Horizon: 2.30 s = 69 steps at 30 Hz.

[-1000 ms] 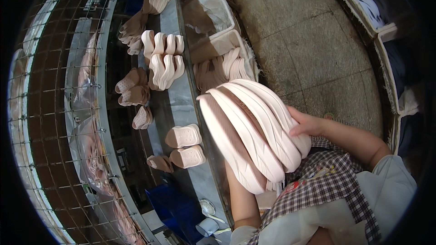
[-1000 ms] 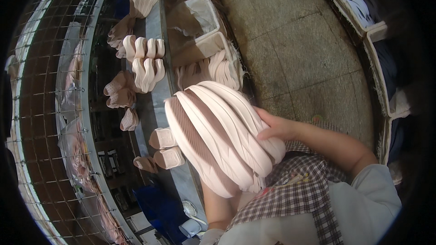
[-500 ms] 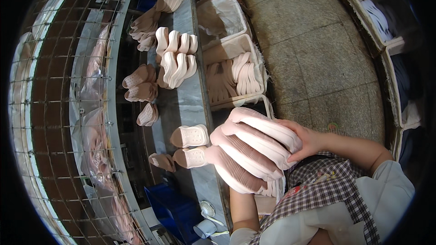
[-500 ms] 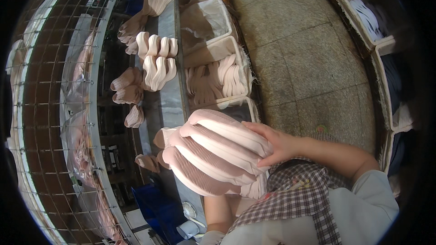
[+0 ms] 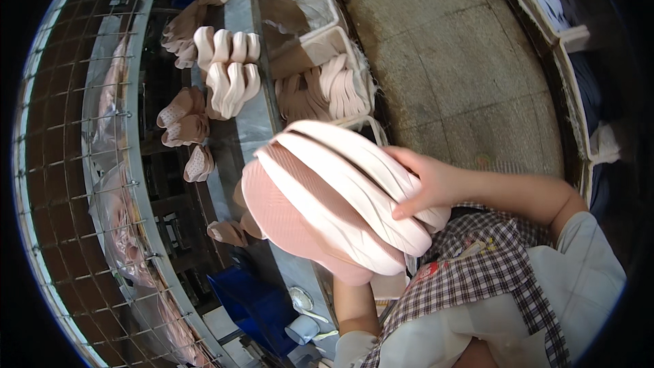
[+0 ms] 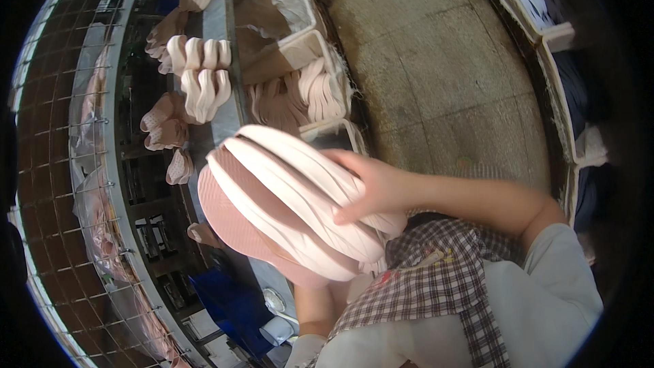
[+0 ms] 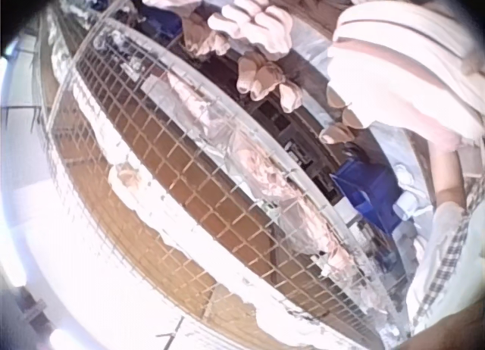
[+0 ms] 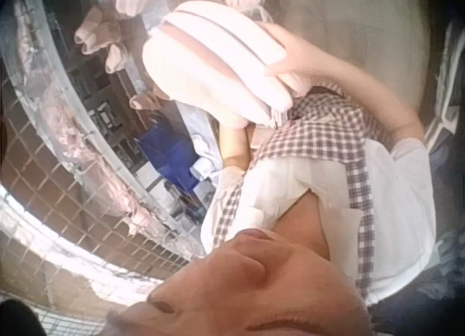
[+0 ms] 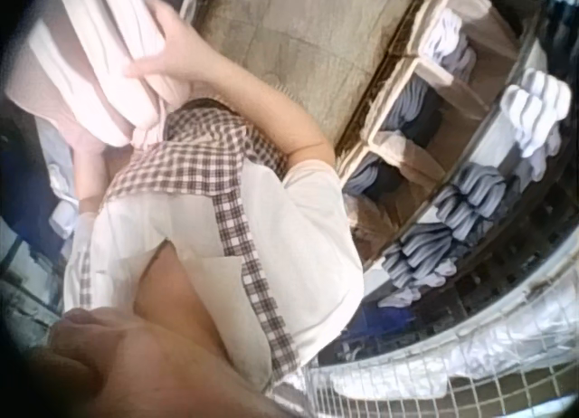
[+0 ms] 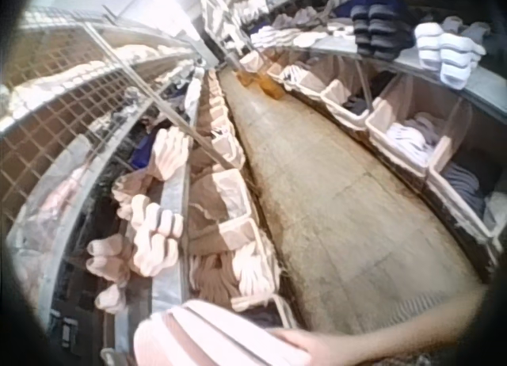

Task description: The person picks up pairs of white and pink slippers from bins and shelves, turns them over to view the soles, and places them back. The person also uses a small brush to wipe the sole of one white slipper before returning it to the shelf.

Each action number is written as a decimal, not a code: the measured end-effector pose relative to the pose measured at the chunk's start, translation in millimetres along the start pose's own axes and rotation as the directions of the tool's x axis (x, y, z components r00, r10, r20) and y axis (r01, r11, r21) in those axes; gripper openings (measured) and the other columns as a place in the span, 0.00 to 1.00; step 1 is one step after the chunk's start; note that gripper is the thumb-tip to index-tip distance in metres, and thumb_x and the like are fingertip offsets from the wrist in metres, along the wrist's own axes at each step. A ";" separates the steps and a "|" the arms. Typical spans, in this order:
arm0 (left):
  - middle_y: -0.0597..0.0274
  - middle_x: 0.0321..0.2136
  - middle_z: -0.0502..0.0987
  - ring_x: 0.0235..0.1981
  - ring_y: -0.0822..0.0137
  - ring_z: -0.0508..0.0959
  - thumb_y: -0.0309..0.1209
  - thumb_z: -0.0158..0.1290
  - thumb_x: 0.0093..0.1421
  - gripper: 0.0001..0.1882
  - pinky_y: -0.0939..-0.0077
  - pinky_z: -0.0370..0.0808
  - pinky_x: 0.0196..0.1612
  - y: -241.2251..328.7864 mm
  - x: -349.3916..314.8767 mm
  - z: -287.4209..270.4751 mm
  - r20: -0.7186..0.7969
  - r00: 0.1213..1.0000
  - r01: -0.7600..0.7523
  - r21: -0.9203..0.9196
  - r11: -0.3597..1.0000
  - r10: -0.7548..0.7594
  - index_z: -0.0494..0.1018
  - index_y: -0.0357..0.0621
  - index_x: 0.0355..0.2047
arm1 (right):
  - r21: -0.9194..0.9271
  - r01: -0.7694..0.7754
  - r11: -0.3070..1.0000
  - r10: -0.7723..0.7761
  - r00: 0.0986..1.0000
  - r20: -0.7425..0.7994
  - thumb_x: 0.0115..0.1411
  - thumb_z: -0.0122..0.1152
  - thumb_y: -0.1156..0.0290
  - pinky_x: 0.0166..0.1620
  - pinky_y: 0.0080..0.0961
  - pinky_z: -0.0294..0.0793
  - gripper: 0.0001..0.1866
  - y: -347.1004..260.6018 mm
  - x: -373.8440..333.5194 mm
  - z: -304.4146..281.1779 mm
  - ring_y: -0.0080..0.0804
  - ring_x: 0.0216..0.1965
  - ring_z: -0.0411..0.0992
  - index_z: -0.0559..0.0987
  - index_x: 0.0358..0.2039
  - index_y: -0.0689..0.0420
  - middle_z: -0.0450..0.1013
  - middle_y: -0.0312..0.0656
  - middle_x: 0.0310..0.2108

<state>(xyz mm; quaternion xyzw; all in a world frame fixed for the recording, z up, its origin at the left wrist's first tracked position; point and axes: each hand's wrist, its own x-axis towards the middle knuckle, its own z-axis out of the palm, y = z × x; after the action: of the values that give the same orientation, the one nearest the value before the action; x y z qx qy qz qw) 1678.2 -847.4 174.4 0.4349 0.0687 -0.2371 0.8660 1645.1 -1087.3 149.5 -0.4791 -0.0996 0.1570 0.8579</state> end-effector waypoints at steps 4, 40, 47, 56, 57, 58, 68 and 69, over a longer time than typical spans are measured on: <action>0.59 0.39 0.68 0.37 0.72 0.70 0.35 0.45 0.65 0.26 0.78 0.72 0.39 -3.9 -4.3 -2.3 0.012 1.000 0.004 0.003 1.000 -0.004 0.53 0.36 0.58 | 0.237 -0.101 0.966 0.103 0.995 0.004 0.45 0.71 0.63 0.59 0.37 0.62 0.53 -12.3 5.6 2.4 0.43 0.58 0.60 0.47 0.63 0.66 0.58 0.56 0.57; 0.59 0.44 0.67 0.43 0.72 0.69 0.34 0.47 0.65 0.22 0.77 0.70 0.46 -31.3 15.5 7.5 0.112 0.993 0.044 -0.070 0.997 -0.036 0.57 0.40 0.55 | 0.278 -0.083 0.957 0.093 0.995 -0.024 0.44 0.69 0.55 0.59 0.40 0.61 0.56 -26.2 -9.4 -8.0 0.47 0.59 0.58 0.45 0.63 0.67 0.55 0.58 0.56; 0.59 0.45 0.67 0.44 0.72 0.69 0.34 0.47 0.65 0.21 0.77 0.70 0.47 -32.9 6.2 3.9 0.127 0.992 0.038 -0.072 0.997 -0.028 0.57 0.41 0.54 | 0.268 -0.079 0.960 0.091 0.995 -0.034 0.44 0.69 0.55 0.59 0.42 0.61 0.56 -31.1 -10.1 -2.8 0.48 0.59 0.57 0.44 0.63 0.68 0.55 0.59 0.56; 0.59 0.47 0.67 0.46 0.72 0.69 0.34 0.47 0.65 0.20 0.77 0.69 0.49 -28.2 20.2 5.1 0.090 0.994 0.062 0.049 0.997 -0.066 0.58 0.42 0.53 | 0.074 -0.101 0.992 0.108 0.990 -0.095 0.40 0.72 0.57 0.61 0.42 0.57 0.58 -9.5 -7.4 -15.2 0.46 0.60 0.56 0.46 0.64 0.64 0.54 0.56 0.59; 0.59 0.47 0.67 0.46 0.72 0.69 0.34 0.47 0.65 0.20 0.77 0.69 0.49 -27.2 22.1 5.4 0.071 0.995 0.066 0.095 0.993 -0.073 0.58 0.42 0.53 | 0.000 -0.082 0.997 0.082 0.993 -0.090 0.39 0.73 0.58 0.61 0.42 0.57 0.59 -1.7 -5.5 -21.0 0.46 0.60 0.55 0.46 0.64 0.63 0.54 0.55 0.59; 0.59 0.47 0.67 0.46 0.72 0.69 0.34 0.47 0.65 0.20 0.77 0.69 0.49 -27.1 23.1 5.9 0.050 0.995 0.076 0.151 0.986 -0.085 0.58 0.42 0.53 | 0.029 -0.153 0.988 0.155 0.982 -0.109 0.35 0.75 0.60 0.62 0.41 0.56 0.61 8.0 -0.6 -26.4 0.44 0.61 0.55 0.46 0.64 0.61 0.53 0.53 0.60; 0.60 0.32 0.74 0.30 0.73 0.76 0.32 0.48 0.64 0.13 0.77 0.77 0.36 -2.5 20.1 7.3 -0.251 0.952 0.246 0.295 0.923 -0.174 0.64 0.39 0.45 | 0.351 -0.343 0.871 0.357 0.934 0.028 0.32 0.76 0.62 0.64 0.48 0.51 0.67 85.8 -3.3 -37.7 0.47 0.64 0.50 0.38 0.66 0.52 0.50 0.52 0.61; 0.60 0.31 0.74 0.29 0.73 0.76 0.32 0.48 0.64 0.12 0.77 0.78 0.35 -1.2 21.1 7.2 -0.263 0.951 0.251 0.339 0.906 -0.165 0.65 0.39 0.44 | 0.363 -0.351 0.863 0.366 0.930 0.029 0.32 0.76 0.63 0.63 0.48 0.51 0.66 90.2 -1.6 -35.7 0.47 0.64 0.50 0.38 0.66 0.52 0.49 0.52 0.61</action>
<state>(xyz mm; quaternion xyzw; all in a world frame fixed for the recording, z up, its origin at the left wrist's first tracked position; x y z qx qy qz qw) 1695.5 -861.1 171.1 0.6042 0.1682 -0.2858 0.7246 1639.5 -1071.7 53.9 -0.3260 0.0394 0.3196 0.8888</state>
